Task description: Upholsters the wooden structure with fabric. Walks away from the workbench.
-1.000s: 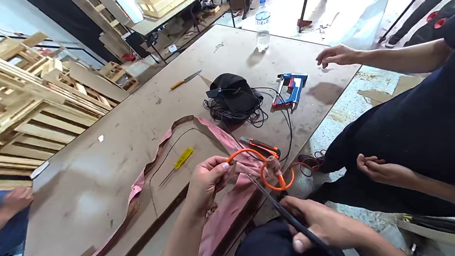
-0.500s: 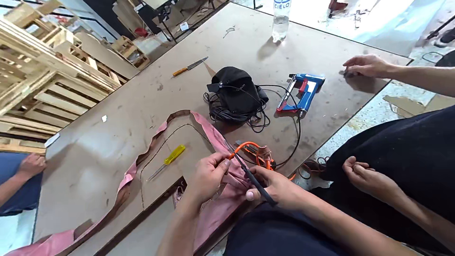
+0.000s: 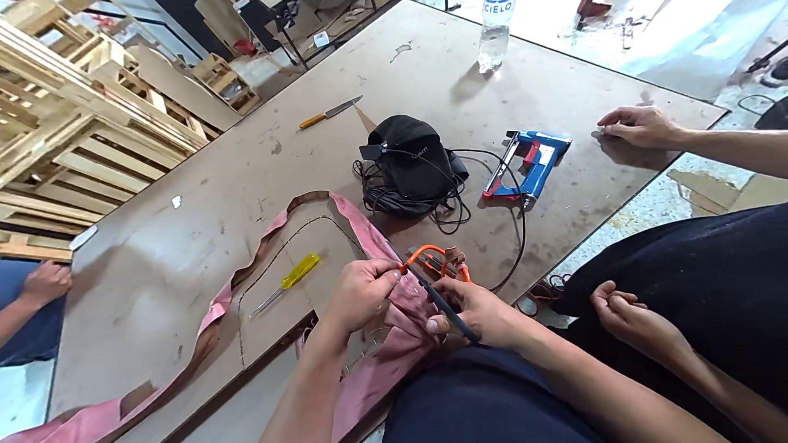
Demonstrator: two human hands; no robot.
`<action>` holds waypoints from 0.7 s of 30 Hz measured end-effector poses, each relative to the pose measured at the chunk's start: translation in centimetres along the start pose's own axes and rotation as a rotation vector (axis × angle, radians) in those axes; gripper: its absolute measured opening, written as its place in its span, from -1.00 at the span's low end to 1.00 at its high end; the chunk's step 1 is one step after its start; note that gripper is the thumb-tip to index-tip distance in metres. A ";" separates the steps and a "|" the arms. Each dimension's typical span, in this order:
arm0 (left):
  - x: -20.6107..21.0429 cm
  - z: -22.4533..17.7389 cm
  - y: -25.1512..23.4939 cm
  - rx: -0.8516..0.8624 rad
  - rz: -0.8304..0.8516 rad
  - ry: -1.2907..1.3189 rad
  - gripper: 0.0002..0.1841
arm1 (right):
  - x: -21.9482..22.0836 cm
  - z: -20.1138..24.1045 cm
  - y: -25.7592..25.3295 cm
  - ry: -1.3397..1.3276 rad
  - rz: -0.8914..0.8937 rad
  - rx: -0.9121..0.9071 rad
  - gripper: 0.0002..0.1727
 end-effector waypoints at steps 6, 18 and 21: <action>-0.1 0.5 -0.7 -0.029 0.004 0.029 -0.76 | -0.5 -0.6 -1.0 0.069 -0.020 -0.027 -0.21; -0.2 5.0 1.3 -0.091 -0.030 0.280 -0.74 | -2.1 0.1 -0.3 0.070 0.168 -0.093 -0.24; -0.3 6.3 3.2 -0.126 -0.091 0.394 -0.72 | -3.3 -0.8 0.6 0.180 0.159 -0.117 -0.23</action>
Point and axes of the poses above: each hand's wrist, its own y-axis away from the middle knuckle, its own x-axis out of the palm, z = x × y, the point moved 7 cm from there along -y, towards the middle knuckle, and after that the axes turned 14 degrees about -y, right-handed, at the moved point
